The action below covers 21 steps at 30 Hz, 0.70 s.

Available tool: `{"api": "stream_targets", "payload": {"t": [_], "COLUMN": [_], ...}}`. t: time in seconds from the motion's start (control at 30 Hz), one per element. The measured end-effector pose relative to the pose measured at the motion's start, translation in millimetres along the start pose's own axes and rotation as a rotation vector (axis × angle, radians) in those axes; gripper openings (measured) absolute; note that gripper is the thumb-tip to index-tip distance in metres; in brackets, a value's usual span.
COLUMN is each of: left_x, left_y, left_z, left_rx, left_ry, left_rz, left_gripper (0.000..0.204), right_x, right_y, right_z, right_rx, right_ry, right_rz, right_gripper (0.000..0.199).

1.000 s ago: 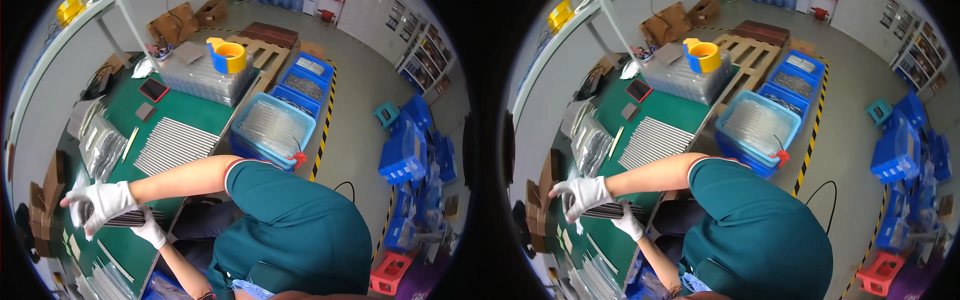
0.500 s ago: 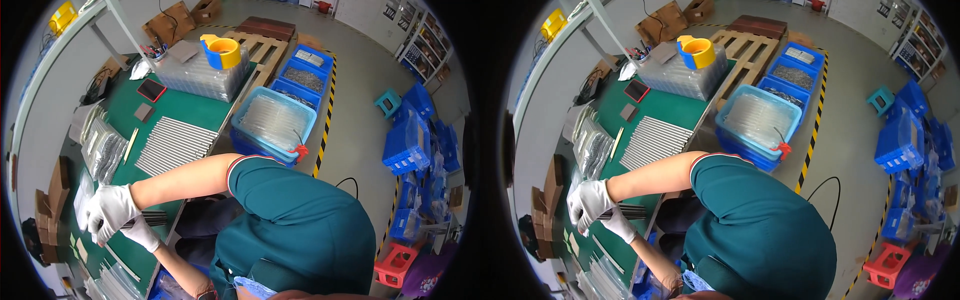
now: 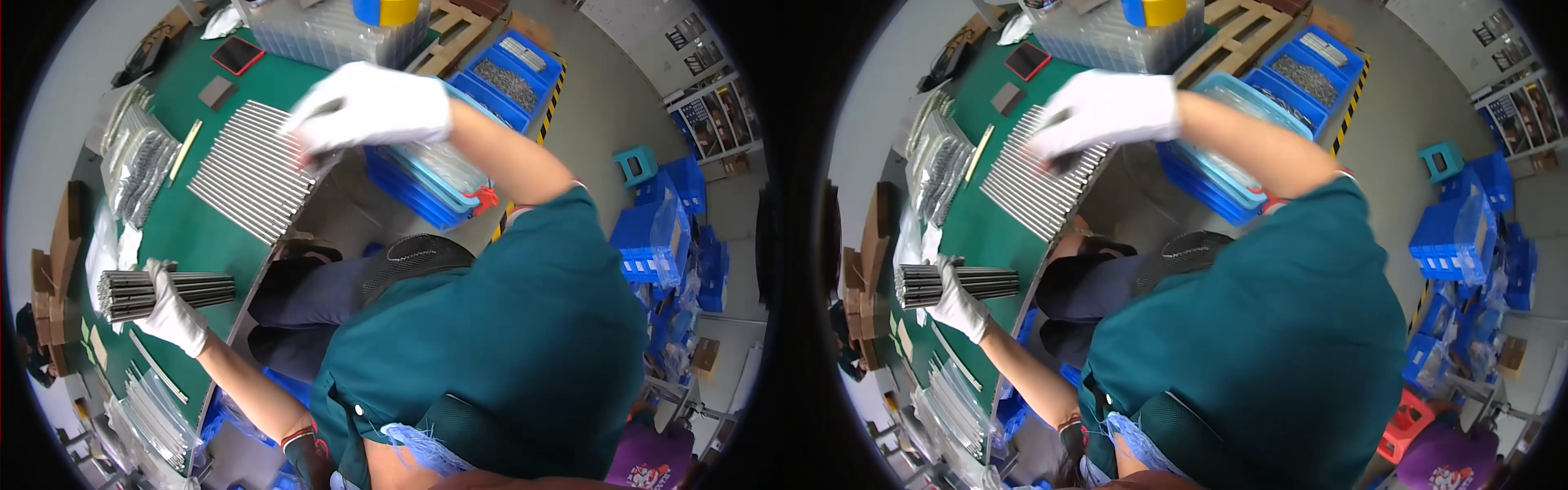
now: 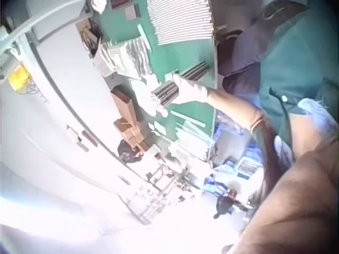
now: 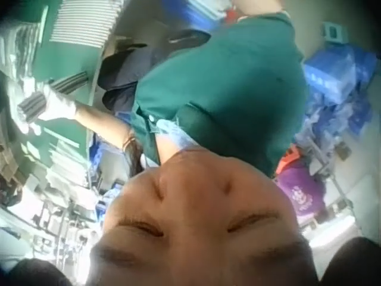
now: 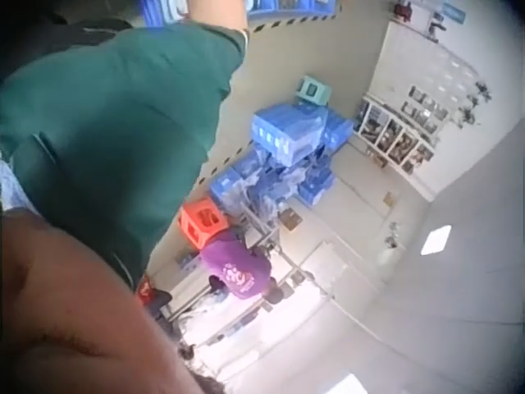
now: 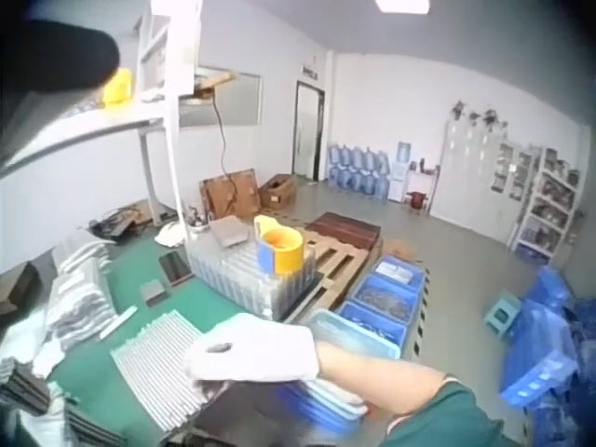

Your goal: Organizing, cleaning with an air duster, and packaging thin metal rods into plastic sleeves.

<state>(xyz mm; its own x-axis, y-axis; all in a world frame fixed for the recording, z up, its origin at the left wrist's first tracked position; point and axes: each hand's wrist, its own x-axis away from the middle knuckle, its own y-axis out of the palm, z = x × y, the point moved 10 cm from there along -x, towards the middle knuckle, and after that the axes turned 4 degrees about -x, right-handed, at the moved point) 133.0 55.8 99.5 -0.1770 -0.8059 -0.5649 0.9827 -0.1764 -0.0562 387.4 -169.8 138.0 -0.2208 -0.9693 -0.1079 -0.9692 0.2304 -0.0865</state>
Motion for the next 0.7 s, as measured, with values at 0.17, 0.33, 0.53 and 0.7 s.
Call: {"api": "stream_targets", "payload": {"t": [0.17, 0.33, 0.53, 0.7], "left_x": [4.3, 3.9, 8.3, 20.5], "left_y": [-5.9, -5.9, -32.8, -86.1], "left_z": [3.0, 7.8, -4.1, -20.4], "left_rx": [-0.092, -0.125, 0.095, 0.448], "left_ry": [-0.111, -0.113, -0.123, -0.368], "left_rz": [0.041, 0.089, 0.190, 0.102], "left_gripper": [0.027, 0.029, 0.023, 0.014], "right_x": [167.1, 363.8, 370.7, 361.0], "right_y": [-127.4, -127.1, -128.1, -120.3], "right_z": [166.8, 347.7, 401.8, 362.6], "right_rx": [0.185, 0.413, 0.126, 0.366], "right_ry": [0.732, 1.469, 0.924, 0.863], "right_rz": [0.181, 0.026, 1.002, 1.056], "right_gripper": [0.039, 0.063, 0.060, 0.062]}}
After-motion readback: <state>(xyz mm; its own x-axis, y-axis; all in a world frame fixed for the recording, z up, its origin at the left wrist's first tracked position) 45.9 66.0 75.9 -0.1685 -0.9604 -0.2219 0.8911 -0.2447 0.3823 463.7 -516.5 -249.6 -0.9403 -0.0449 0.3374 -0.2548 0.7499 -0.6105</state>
